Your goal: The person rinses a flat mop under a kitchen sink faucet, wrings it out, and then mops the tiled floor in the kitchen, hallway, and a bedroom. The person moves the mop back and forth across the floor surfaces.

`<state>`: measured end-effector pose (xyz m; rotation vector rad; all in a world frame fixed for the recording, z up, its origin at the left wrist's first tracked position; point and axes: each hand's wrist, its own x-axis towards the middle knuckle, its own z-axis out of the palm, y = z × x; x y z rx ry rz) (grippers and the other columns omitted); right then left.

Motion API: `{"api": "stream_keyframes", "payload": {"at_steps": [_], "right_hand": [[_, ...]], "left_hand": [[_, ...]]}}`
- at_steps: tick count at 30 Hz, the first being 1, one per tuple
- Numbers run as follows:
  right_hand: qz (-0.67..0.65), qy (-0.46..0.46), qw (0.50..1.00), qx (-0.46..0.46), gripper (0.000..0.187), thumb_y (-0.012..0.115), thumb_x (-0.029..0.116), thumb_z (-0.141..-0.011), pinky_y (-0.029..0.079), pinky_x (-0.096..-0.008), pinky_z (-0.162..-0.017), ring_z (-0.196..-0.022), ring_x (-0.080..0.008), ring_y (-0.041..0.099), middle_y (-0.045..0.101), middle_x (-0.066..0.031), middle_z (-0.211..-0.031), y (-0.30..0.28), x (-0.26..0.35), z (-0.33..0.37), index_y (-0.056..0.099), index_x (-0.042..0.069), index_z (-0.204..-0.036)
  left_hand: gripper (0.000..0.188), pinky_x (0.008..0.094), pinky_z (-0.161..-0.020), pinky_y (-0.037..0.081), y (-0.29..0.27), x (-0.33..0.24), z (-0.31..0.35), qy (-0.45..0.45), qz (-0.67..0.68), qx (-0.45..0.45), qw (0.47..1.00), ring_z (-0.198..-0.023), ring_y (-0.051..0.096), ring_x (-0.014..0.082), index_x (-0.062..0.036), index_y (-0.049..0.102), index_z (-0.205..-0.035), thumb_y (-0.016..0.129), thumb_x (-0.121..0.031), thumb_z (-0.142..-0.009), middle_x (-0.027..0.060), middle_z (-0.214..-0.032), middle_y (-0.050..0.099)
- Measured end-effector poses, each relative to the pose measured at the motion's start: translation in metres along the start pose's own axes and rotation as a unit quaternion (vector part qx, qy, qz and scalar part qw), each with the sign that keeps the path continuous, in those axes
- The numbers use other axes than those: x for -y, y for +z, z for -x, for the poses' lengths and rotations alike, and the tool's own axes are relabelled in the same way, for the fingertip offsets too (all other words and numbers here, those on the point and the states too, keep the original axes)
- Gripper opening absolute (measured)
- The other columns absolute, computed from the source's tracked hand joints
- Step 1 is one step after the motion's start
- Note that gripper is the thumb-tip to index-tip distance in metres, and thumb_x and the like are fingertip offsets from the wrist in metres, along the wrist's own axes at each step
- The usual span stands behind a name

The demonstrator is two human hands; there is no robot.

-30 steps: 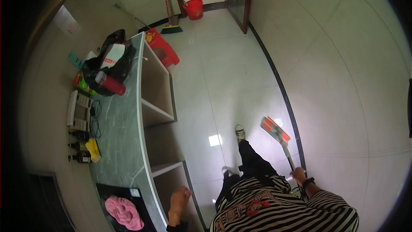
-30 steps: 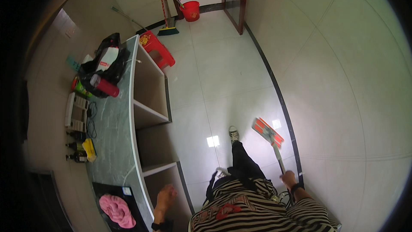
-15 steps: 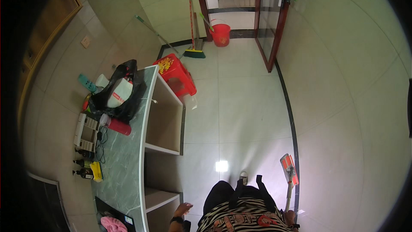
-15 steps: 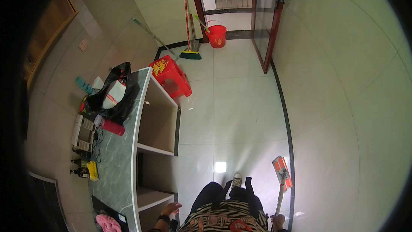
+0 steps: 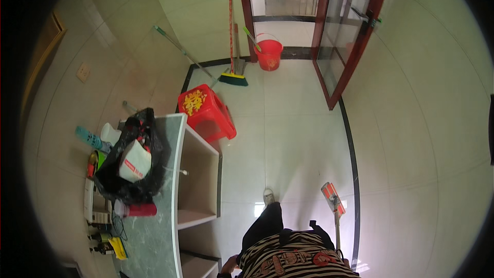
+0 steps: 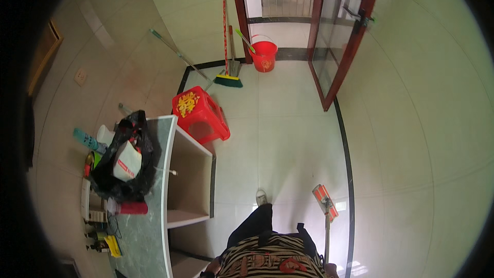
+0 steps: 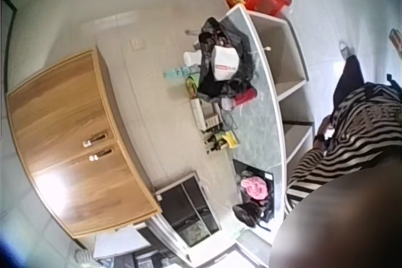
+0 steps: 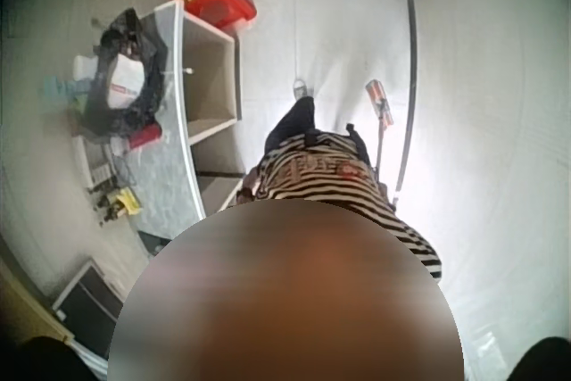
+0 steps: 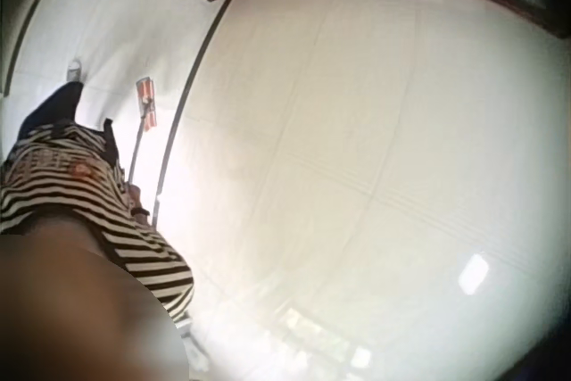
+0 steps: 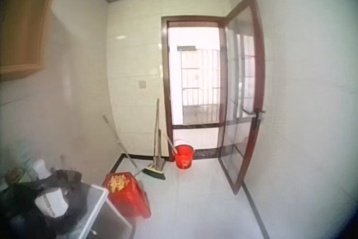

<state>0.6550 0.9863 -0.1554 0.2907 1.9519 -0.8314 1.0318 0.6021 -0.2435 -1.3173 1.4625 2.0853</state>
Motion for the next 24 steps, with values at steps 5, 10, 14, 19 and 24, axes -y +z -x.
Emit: {"api": "stream_keyframes", "payload": {"at_steps": [5, 10, 14, 19, 24], "right_hand": [[0.16, -0.107, 0.981, 0.023, 0.029, 0.06, 0.034, -0.077, 0.048, -0.0416, -0.055, -0.059, -0.0308, 0.06, 0.059, -0.0133, -0.06, 0.023, 0.049, -0.051, 0.061, 0.006, -0.07], [0.266, -0.167, 0.949, 0.028, 0.031, 0.057, 0.036, -0.079, 0.048, -0.0433, -0.053, -0.057, -0.033, 0.061, 0.059, -0.0148, -0.058, 0.04, 0.06, -0.12, 0.06, 0.006, -0.068], [0.133, -0.041, 0.99, 0.008, 0.03, 0.058, 0.034, -0.08, 0.047, -0.041, -0.052, -0.056, -0.0303, 0.06, 0.059, -0.013, -0.059, 0.029, 0.172, -0.126, 0.06, 0.005, -0.071], [0.074, -0.015, 0.997, 0.02, 0.028, 0.058, 0.032, -0.082, 0.046, -0.0381, -0.049, -0.053, -0.027, 0.058, 0.058, -0.0107, -0.06, 0.005, 0.271, -0.178, 0.06, 0.005, -0.075], [0.02, -0.009, 0.998, 0.06, 0.026, 0.059, 0.029, -0.084, 0.046, -0.0352, -0.047, -0.051, -0.0236, 0.057, 0.058, -0.0085, -0.06, -0.022, 0.365, -0.227, 0.06, 0.004, -0.078]], "left_hand": [[0.039, 0.0282, -0.068, 0.049, -0.063, -0.149, -0.052, -0.085, 0.023, -0.028, 0.996, -0.081, 0.06, 0.0128, -0.0079, 0.063, -0.104, 0.06, -0.043, -0.086, 0.0029, -0.093, 0.063], [0.034, 0.0376, -0.076, 0.048, -0.153, -0.26, -0.197, 0.075, -0.473, -0.085, 0.874, -0.085, 0.061, 0.0243, -0.0103, 0.068, -0.092, 0.065, -0.041, -0.078, 0.0094, -0.09, 0.066], [0.056, 0.0402, -0.09, 0.047, -0.119, -0.407, -0.255, 0.142, -0.448, -0.23, 0.852, -0.106, 0.058, 0.0317, -0.0146, 0.056, -0.124, 0.069, -0.039, -0.076, 0.0146, -0.119, 0.059], [0.067, 0.0376, -0.095, 0.044, -0.059, -0.535, -0.292, 0.054, -0.119, -0.138, 0.982, -0.122, 0.048, 0.0289, -0.0138, 0.043, -0.134, 0.071, -0.027, -0.074, 0.0189, -0.127, 0.053], [0.093, 0.0402, -0.103, 0.039, -0.077, -0.508, -0.327, 0.049, -0.368, -0.248, 0.895, -0.13, 0.036, 0.0393, -0.0115, 0.037, -0.138, 0.083, -0.026, -0.059, 0.0315, -0.142, 0.026]]}}
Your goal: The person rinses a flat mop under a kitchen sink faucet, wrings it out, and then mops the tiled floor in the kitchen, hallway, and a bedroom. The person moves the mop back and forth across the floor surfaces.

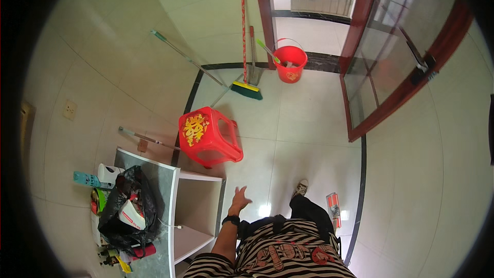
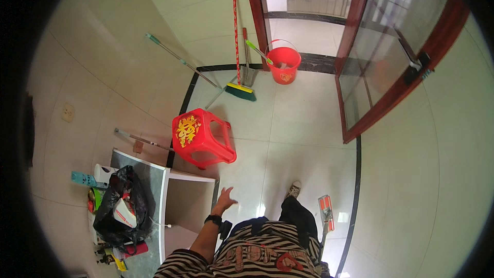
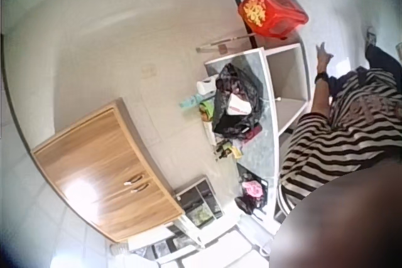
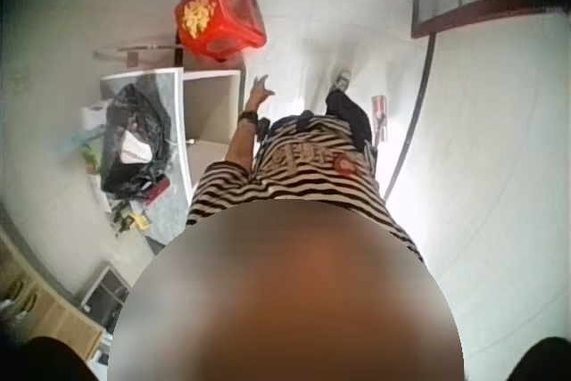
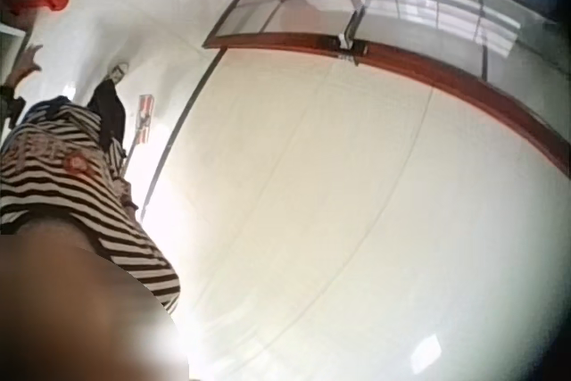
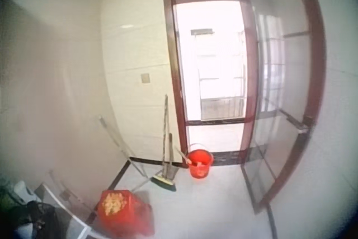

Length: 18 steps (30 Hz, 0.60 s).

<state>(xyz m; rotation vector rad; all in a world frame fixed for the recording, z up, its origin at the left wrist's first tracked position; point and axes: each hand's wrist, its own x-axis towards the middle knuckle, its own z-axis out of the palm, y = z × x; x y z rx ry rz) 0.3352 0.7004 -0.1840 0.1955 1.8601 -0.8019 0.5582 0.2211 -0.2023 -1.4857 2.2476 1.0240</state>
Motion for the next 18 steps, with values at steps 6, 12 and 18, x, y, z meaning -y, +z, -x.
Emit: {"api": "stream_keyframes", "payload": {"at_steps": [6, 12, 18], "right_hand": [[-0.159, 0.034, 0.987, 0.017, 0.024, 0.059, 0.027, -0.087, 0.045, -0.0318, -0.045, -0.049, -0.0196, 0.055, 0.058, -0.0057, -0.061, -0.043, 0.07, -0.024, 0.06, 0.003, -0.082], [-0.157, 0.001, 0.982, 0.105, 0.025, 0.064, 0.026, -0.086, 0.044, -0.0292, -0.044, -0.045, -0.0161, 0.052, 0.055, -0.0047, -0.058, -0.069, 0.121, -0.001, 0.06, 0.002, -0.077], [0.063, -0.194, 0.979, -0.012, 0.029, 0.06, 0.029, -0.08, 0.038, -0.0394, -0.056, -0.056, -0.0251, 0.046, 0.05, -0.015, -0.061, -0.055, 0.197, -0.025, 0.059, 0.0, -0.081]], "left_hand": [[0.09, 0.0435, -0.07, 0.057, -0.004, -0.01, -0.007, -0.206, 0.223, 0.04, 0.952, -0.111, 0.053, 0.0351, -0.0021, 0.04, -0.135, 0.08, -0.041, -0.064, 0.0243, -0.133, 0.042], [0.08, 0.043, -0.077, 0.052, -0.021, -0.034, -0.025, -0.258, 0.36, 0.143, 0.885, -0.098, 0.058, 0.0305, -0.0009, 0.031, -0.139, 0.071, -0.037, -0.08, 0.0153, -0.125, 0.05], [0.073, 0.0404, -0.075, 0.054, -0.045, -0.07, -0.127, -0.251, 0.383, 0.169, 0.873, -0.095, 0.061, 0.0295, -0.002, 0.034, -0.138, 0.067, -0.036, -0.083, 0.015, -0.124, 0.052]]}}
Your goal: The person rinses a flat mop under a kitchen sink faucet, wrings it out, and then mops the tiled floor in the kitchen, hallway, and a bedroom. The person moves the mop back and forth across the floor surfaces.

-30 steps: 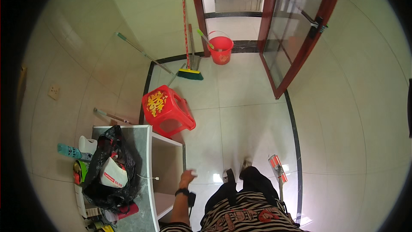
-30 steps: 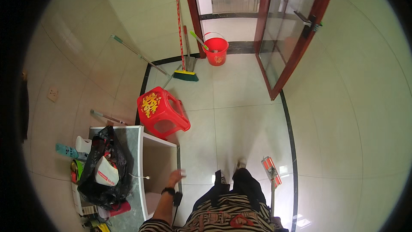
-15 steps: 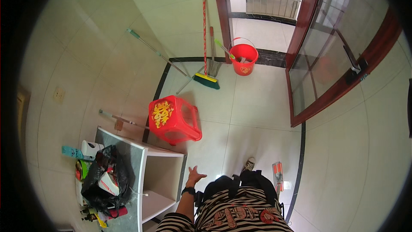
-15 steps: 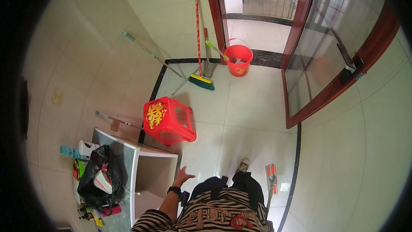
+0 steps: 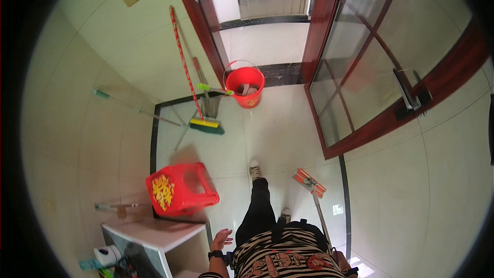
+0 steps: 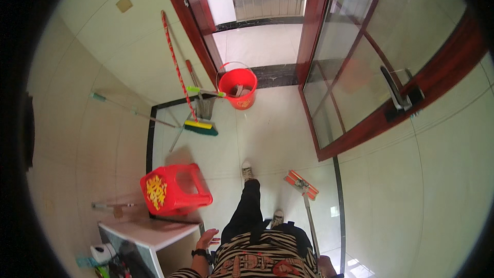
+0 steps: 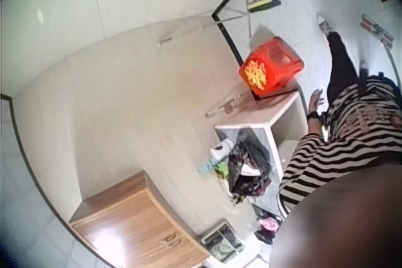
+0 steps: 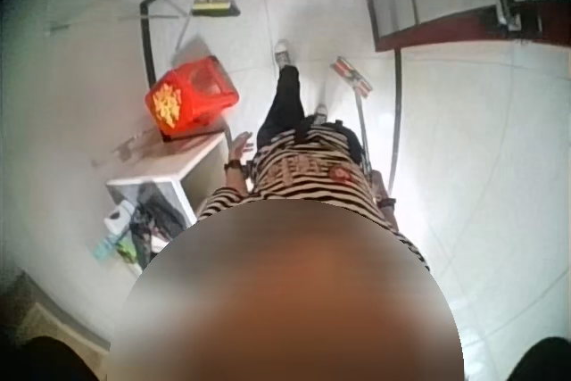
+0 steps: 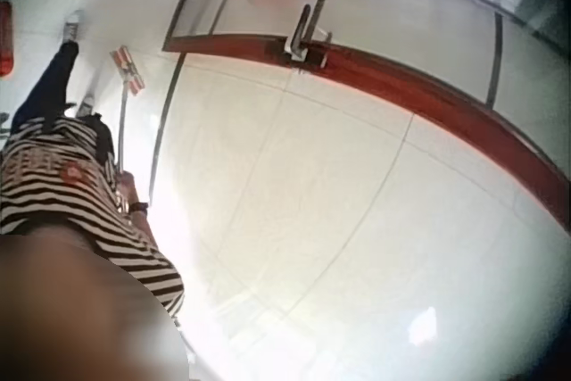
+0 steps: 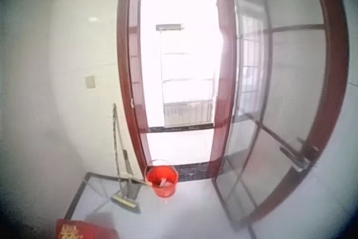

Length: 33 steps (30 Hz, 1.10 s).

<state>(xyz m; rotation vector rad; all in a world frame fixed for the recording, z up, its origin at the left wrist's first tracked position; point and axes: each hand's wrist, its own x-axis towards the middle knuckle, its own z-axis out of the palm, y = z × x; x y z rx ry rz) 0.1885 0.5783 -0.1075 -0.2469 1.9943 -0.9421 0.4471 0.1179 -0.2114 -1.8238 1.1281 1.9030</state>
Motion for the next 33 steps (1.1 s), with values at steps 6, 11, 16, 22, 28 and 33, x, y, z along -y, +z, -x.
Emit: {"api": "stream_keyframes", "payload": {"at_steps": [6, 11, 16, 22, 28, 33], "right_hand": [[-0.206, 0.158, 0.965, -0.038, 0.032, 0.066, 0.028, -0.083, 0.046, -0.0301, -0.058, -0.066, -0.0146, 0.053, 0.057, -0.0048, -0.073, 0.008, 0.133, -0.102, 0.061, 0.001, -0.1], [0.272, -0.134, 0.953, 0.015, 0.033, 0.057, 0.038, -0.082, 0.044, -0.0365, -0.048, -0.051, -0.0233, 0.057, 0.057, -0.012, -0.059, -0.02, 0.155, -0.185, 0.063, 0.006, -0.077], [-0.119, 0.167, 0.979, -0.017, 0.026, 0.061, 0.023, -0.086, 0.04, -0.0304, -0.044, -0.045, -0.015, 0.049, 0.052, -0.0028, -0.055, -0.035, 0.277, -0.24, 0.056, 0.005, -0.067], [-0.375, 0.262, 0.889, 0.0, 0.019, 0.065, 0.014, -0.084, 0.032, -0.0224, -0.041, -0.045, -0.0075, 0.038, 0.041, 0.0037, -0.06, -0.091, 0.341, -0.334, 0.053, 0.006, -0.096], [-0.299, 0.21, 0.931, 0.016, 0.011, 0.061, 0.017, -0.087, 0.036, -0.0232, -0.044, -0.047, -0.007, 0.042, 0.046, 0.0044, -0.06, -0.148, 0.388, -0.429, 0.059, 0.006, -0.09], [-0.358, 0.174, 0.914, 0.077, 0.007, 0.061, 0.014, -0.087, 0.037, -0.022, -0.04, -0.047, -0.0063, 0.046, 0.049, 0.0037, -0.06, -0.2, 0.428, -0.512, 0.058, 0.008, -0.088]], "left_hand": [[0.07, 0.041, -0.073, 0.054, -0.017, -0.114, -0.059, 0.047, 0.076, 0.007, 0.996, -0.091, 0.063, 0.0305, -0.0008, 0.035, -0.137, 0.066, -0.034, -0.083, 0.0141, -0.123, 0.052], [0.067, 0.0396, -0.069, 0.054, -0.032, -0.224, -0.1, 0.043, -0.035, 0.024, 0.998, -0.089, 0.064, 0.0305, -0.0002, 0.038, -0.135, 0.065, -0.033, -0.084, 0.0153, -0.12, 0.055], [0.059, 0.0388, -0.075, 0.052, -0.015, -0.35, -0.159, 0.161, -0.269, -0.044, 0.949, -0.096, 0.064, 0.0281, -0.0015, 0.051, -0.125, 0.062, -0.04, -0.083, 0.0212, -0.113, 0.06], [0.054, 0.0389, -0.098, 0.041, 0.137, -0.527, -0.169, 0.38, -0.435, 0.057, 0.814, -0.115, 0.053, 0.0326, -0.004, 0.057, -0.12, 0.06, -0.043, -0.083, 0.0185, -0.121, 0.058], [0.056, 0.0403, -0.099, 0.04, 0.249, -0.652, -0.167, 0.406, -0.456, 0.15, 0.777, -0.116, 0.051, 0.0341, -0.0069, 0.052, -0.126, 0.059, -0.043, -0.084, 0.0187, -0.126, 0.054], [0.061, 0.0417, -0.088, 0.047, 0.211, -0.729, -0.22, 0.393, -0.302, 0.037, 0.868, -0.108, 0.055, 0.0292, -0.0112, 0.044, -0.131, 0.064, -0.04, -0.082, 0.0145, -0.122, 0.054]]}}
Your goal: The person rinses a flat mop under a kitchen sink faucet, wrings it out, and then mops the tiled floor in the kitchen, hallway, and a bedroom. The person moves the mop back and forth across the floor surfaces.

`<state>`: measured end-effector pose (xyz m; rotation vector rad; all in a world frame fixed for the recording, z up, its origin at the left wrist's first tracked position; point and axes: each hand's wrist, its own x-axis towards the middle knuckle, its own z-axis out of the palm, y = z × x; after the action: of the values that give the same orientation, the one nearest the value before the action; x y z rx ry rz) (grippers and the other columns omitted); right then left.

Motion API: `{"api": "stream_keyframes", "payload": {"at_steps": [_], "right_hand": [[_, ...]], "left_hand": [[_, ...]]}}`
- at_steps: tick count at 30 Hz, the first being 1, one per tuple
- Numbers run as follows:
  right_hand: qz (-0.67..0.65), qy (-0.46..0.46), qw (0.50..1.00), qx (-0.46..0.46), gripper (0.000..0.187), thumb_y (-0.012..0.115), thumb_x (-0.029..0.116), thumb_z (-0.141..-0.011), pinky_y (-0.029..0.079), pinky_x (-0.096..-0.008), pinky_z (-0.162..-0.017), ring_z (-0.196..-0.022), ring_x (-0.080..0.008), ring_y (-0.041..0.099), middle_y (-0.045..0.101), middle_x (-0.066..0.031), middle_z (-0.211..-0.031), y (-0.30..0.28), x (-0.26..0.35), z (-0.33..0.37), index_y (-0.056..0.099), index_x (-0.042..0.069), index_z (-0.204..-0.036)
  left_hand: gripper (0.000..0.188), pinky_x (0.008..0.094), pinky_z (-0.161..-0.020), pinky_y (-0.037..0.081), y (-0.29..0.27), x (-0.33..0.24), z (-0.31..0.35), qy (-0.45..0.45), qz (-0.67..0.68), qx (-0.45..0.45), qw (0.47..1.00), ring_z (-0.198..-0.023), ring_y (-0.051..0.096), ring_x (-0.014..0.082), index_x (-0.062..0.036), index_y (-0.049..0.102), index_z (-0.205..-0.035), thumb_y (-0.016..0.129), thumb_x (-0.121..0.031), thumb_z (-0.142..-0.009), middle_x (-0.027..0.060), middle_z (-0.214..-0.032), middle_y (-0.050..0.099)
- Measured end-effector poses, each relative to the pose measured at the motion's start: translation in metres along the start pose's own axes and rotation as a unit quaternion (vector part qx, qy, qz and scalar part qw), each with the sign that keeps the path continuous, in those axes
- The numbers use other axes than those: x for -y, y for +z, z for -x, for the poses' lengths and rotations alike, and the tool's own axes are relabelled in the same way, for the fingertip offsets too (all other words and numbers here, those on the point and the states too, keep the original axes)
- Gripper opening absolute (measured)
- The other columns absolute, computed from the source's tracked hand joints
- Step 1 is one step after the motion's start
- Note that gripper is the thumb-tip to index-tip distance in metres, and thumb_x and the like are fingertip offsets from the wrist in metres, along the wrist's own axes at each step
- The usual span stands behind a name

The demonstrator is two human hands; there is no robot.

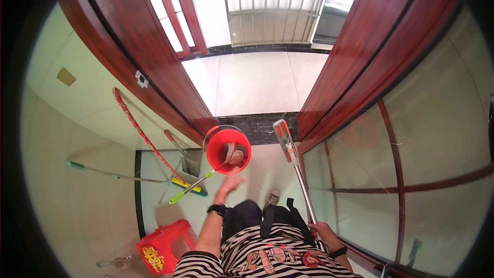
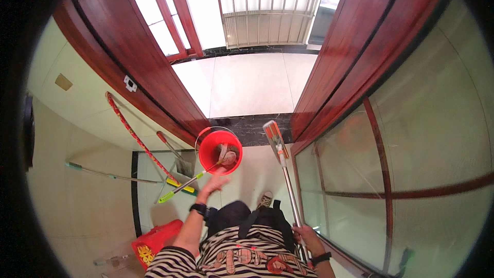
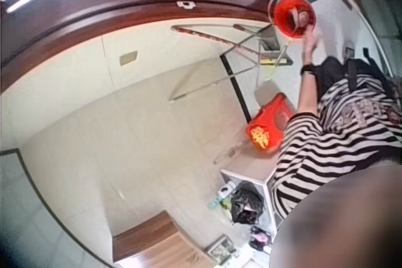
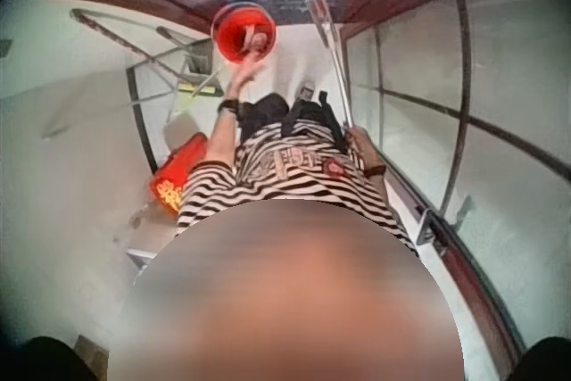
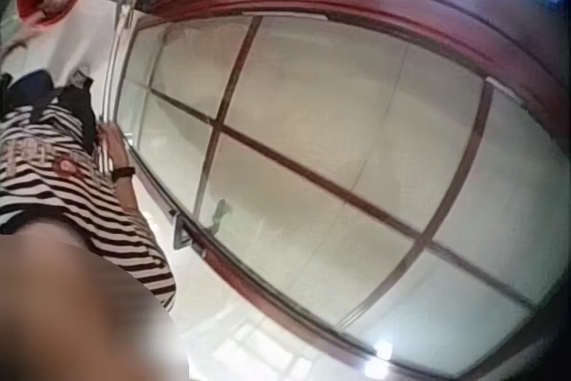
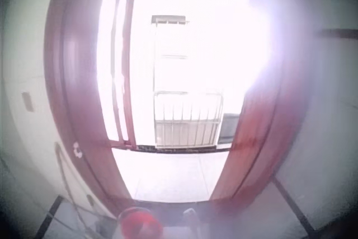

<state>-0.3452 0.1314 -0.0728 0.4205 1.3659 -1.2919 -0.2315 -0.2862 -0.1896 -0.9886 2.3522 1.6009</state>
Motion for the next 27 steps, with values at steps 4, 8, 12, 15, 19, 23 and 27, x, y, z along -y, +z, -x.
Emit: {"api": "stream_keyframes", "payload": {"at_steps": [4, 8, 12, 15, 19, 23, 27], "right_hand": [[0.052, -0.061, 0.997, -0.025, 0.013, 0.059, 0.023, -0.089, 0.039, -0.0211, -0.041, -0.047, -0.0065, 0.047, 0.05, 0.004, -0.06, -0.017, 0.028, -0.057, 0.058, 0.01, -0.091], [0.064, -0.024, 0.998, -0.002, 0.015, 0.058, 0.026, -0.089, 0.039, -0.0226, -0.041, -0.045, -0.0079, 0.046, 0.049, 0.004, -0.059, 0.007, 0.096, -0.073, 0.058, 0.011, -0.088], [0.041, -0.017, 0.999, -0.024, 0.018, 0.06, 0.027, -0.088, 0.038, -0.0224, -0.04, -0.044, -0.0078, 0.045, 0.049, 0.0044, -0.058, 0.011, 0.156, -0.116, 0.06, 0.009, -0.094], [0.065, -0.014, 0.997, -0.041, 0.018, 0.061, 0.023, -0.087, 0.037, -0.0222, -0.04, -0.043, -0.008, 0.043, 0.049, 0.0039, -0.06, 0.021, 0.211, -0.153, 0.059, 0.007, -0.096], [0.078, -0.01, 0.995, -0.058, 0.016, 0.062, 0.017, -0.085, 0.037, -0.0228, -0.04, -0.045, -0.0074, 0.044, 0.048, 0.0032, -0.061, 0.056, 0.294, -0.195, 0.057, 0.006, -0.096], [0.059, 0.028, 0.995, -0.071, 0.018, 0.064, 0.015, -0.084, 0.038, -0.0233, -0.04, -0.047, -0.0073, 0.045, 0.047, 0.0024, -0.061, 0.084, 0.369, -0.231, 0.055, 0.006, -0.097], [0.111, 0.007, 0.992, -0.062, 0.01, 0.062, 0.016, -0.085, 0.037, -0.0215, -0.044, -0.049, -0.0061, 0.044, 0.046, 0.0037, -0.062, 0.114, 0.43, -0.256, 0.057, 0.008, -0.088]], "left_hand": [[0.091, 0.0362, -0.065, 0.056, -0.1, -0.05, -0.023, -0.138, 0.263, -0.083, 0.951, -0.099, 0.057, 0.0254, -0.0092, 0.015, -0.145, 0.07, -0.039, -0.079, 0.016, -0.134, 0.038], [0.089, 0.0382, -0.066, 0.055, -0.189, -0.033, -0.032, -0.102, 0.28, -0.311, 0.903, -0.105, 0.054, 0.0247, -0.016, 0.015, -0.147, 0.07, -0.035, -0.079, 0.0154, -0.128, 0.044], [0.106, 0.044, -0.077, 0.053, -0.239, -0.05, -0.066, -0.079, 0.35, -0.442, 0.822, -0.124, 0.042, 0.0278, -0.0087, 0.0, -0.148, 0.074, -0.034, -0.077, 0.0181, -0.142, 0.032], [0.104, 0.0395, -0.074, 0.052, -0.256, -0.055, -0.097, -0.124, 0.393, -0.525, 0.745, -0.121, 0.045, 0.0265, -0.0171, 0.005, -0.148, 0.077, -0.031, -0.074, 0.0107, -0.143, 0.034], [0.088, 0.0325, -0.064, 0.049, -0.256, -0.067, -0.118, -0.164, 0.362, -0.595, 0.699, -0.105, 0.054, 0.0182, -0.0157, 0.024, -0.141, 0.077, -0.028, -0.072, 0.0035, -0.132, 0.047], [0.066, 0.0277, -0.057, 0.047, -0.247, -0.056, -0.127, -0.243, 0.356, -0.627, 0.649, -0.096, 0.057, 0.0159, -0.012, 0.042, -0.127, 0.077, -0.023, -0.072, 0.0032, -0.121, 0.054], [0.057, 0.0268, -0.058, 0.051, -0.248, -0.047, -0.122, -0.274, 0.382, -0.63, 0.618, -0.089, 0.06, 0.0145, -0.0101, 0.047, -0.121, 0.076, -0.016, -0.072, 0.0044, -0.114, 0.058]]}}
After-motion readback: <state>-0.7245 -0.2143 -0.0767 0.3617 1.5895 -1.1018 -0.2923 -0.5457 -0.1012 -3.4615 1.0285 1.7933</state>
